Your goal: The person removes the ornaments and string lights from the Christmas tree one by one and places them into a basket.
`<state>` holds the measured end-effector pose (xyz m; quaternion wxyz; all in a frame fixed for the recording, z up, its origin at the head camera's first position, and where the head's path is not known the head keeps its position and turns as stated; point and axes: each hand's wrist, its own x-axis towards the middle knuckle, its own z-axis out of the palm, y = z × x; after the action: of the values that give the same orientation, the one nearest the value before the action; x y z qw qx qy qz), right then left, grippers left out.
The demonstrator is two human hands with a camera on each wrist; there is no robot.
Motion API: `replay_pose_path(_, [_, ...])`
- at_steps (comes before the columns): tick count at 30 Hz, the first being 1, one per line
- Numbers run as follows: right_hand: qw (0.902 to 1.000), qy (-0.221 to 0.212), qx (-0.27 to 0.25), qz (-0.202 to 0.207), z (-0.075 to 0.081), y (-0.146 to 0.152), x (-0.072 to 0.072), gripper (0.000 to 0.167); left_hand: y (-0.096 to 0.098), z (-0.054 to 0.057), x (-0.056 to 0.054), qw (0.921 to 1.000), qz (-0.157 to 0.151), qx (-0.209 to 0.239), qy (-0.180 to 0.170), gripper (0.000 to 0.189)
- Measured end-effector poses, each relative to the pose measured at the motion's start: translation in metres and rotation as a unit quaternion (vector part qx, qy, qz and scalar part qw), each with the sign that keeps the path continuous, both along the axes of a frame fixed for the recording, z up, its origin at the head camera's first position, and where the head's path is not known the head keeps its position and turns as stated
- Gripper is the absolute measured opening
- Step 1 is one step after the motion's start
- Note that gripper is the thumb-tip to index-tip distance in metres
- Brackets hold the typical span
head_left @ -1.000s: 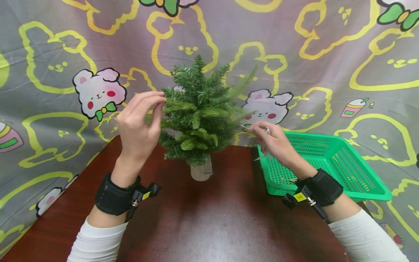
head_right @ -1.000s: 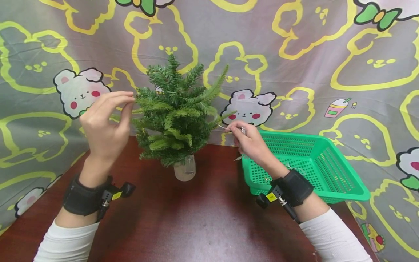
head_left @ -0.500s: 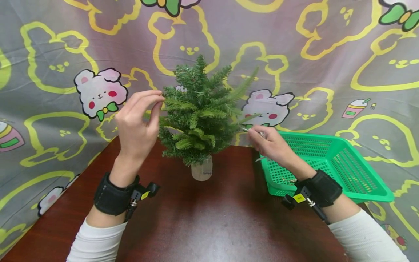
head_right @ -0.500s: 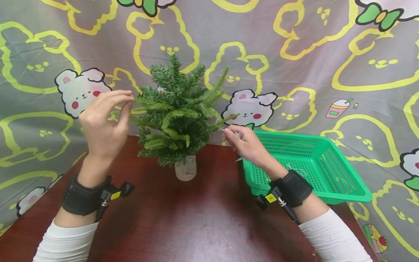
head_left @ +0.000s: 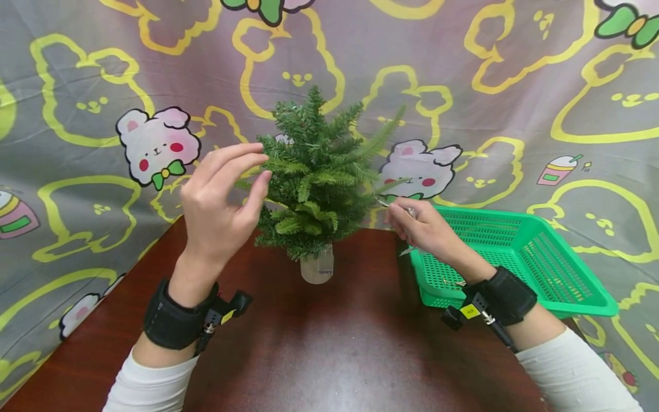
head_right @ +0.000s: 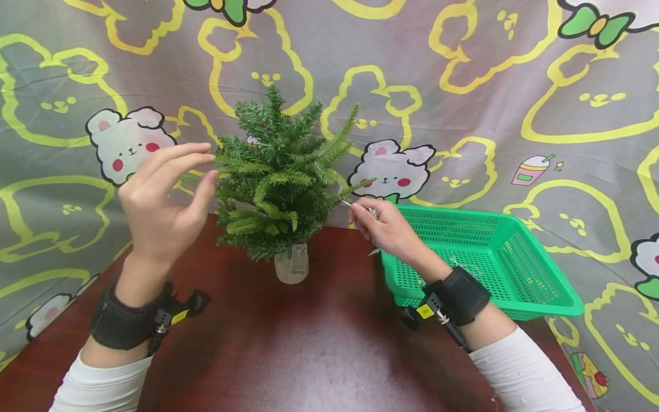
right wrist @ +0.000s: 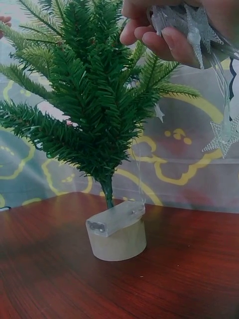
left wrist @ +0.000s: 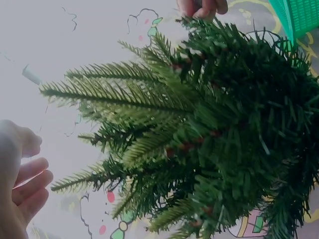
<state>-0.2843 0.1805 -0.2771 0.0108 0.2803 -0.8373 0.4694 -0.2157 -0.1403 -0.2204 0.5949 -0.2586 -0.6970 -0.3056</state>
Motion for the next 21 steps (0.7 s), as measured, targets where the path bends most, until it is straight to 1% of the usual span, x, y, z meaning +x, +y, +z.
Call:
replay_pose_path(5, [1.0000,-0.002,0.004,-0.003,0.000,0.001,0.000,0.038,0.006,-0.003,0.004,0.9988,-0.035,-0.034,0.006,0.016])
replay_pose_path(9, [1.0000,0.002,0.007,-0.004,0.001,0.001,0.000,0.038,0.012,-0.006,0.005,0.9958,-0.063,-0.065,0.015,0.027])
replay_pose_path(11, [1.0000,0.003,0.008,-0.003,0.001,0.001,0.000,0.038,0.015,-0.009,0.004,0.9939,-0.071,-0.082,0.020,0.032])
replay_pose_path(14, [1.0000,0.001,0.009,-0.003,0.001,0.002,0.000,0.038,0.018,-0.012,0.004,0.9909,-0.071,-0.113,0.020,0.033])
replay_pose_path(17, [0.9999,-0.002,0.010,-0.003,0.002,0.002,0.001,0.039,0.019,-0.015,0.004,0.9877,-0.066,-0.142,0.008,0.029])
replay_pose_path(21, [0.9999,0.003,0.011,-0.001,0.003,0.002,0.002,0.038,0.021,-0.017,0.004,0.9840,-0.058,-0.168,-0.004,0.028])
